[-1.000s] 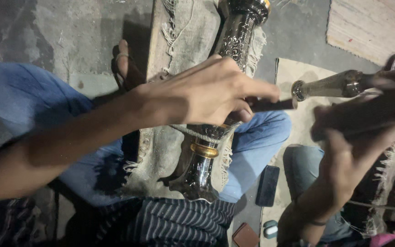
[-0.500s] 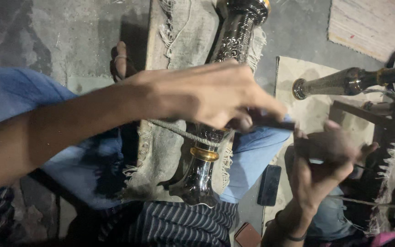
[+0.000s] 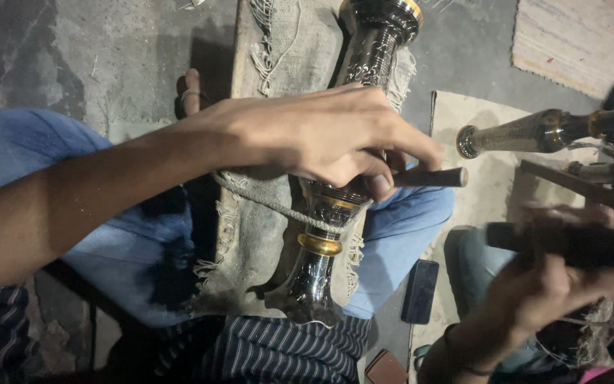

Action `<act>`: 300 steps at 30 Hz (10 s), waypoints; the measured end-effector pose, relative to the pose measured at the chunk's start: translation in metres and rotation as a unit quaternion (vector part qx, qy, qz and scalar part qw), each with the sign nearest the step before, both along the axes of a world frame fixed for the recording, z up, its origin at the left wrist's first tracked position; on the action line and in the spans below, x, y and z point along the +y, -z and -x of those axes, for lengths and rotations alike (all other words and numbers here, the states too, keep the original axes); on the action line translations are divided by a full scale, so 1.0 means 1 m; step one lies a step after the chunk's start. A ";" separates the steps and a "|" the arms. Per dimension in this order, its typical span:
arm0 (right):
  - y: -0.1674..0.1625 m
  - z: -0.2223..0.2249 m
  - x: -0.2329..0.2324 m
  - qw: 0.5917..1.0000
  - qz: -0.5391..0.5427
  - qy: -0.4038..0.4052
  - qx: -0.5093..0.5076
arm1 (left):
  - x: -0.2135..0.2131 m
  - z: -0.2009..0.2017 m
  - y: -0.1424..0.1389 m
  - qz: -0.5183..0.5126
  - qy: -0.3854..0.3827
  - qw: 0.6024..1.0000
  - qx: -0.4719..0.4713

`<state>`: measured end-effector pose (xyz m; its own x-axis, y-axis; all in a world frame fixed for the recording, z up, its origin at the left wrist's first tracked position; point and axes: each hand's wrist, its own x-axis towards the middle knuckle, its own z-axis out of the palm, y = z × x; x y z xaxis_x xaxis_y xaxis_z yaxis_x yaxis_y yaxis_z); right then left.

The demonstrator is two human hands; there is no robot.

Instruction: The person sits cross-legged on the floor with an engraved brass vase held between their legs and a cloth pad. They hold a steel punch against the vase surface and repeatedly strike it with a wooden mallet to chase the decorative pattern, repositioning the punch around the vase, then set the punch down and rotate the vase with both hands.

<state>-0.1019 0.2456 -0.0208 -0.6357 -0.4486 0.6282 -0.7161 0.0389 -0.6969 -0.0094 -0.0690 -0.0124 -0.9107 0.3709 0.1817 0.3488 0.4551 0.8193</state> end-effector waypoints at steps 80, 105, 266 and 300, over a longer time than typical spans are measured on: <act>-0.157 0.002 -0.217 0.815 -0.370 -0.258 0.362 | 0.095 -0.079 0.036 -0.299 -0.551 0.770 0.119; 0.127 0.016 -0.050 0.965 -0.105 0.093 -0.221 | 0.058 -0.069 0.031 -0.310 -0.437 0.844 0.042; -0.095 0.053 -0.138 0.942 -0.195 -0.261 -0.084 | 0.068 -0.060 0.017 -0.150 -0.484 0.862 0.032; -0.116 0.053 -0.145 0.894 -0.336 -0.138 0.263 | 0.074 -0.060 0.042 -0.309 -0.494 0.813 0.012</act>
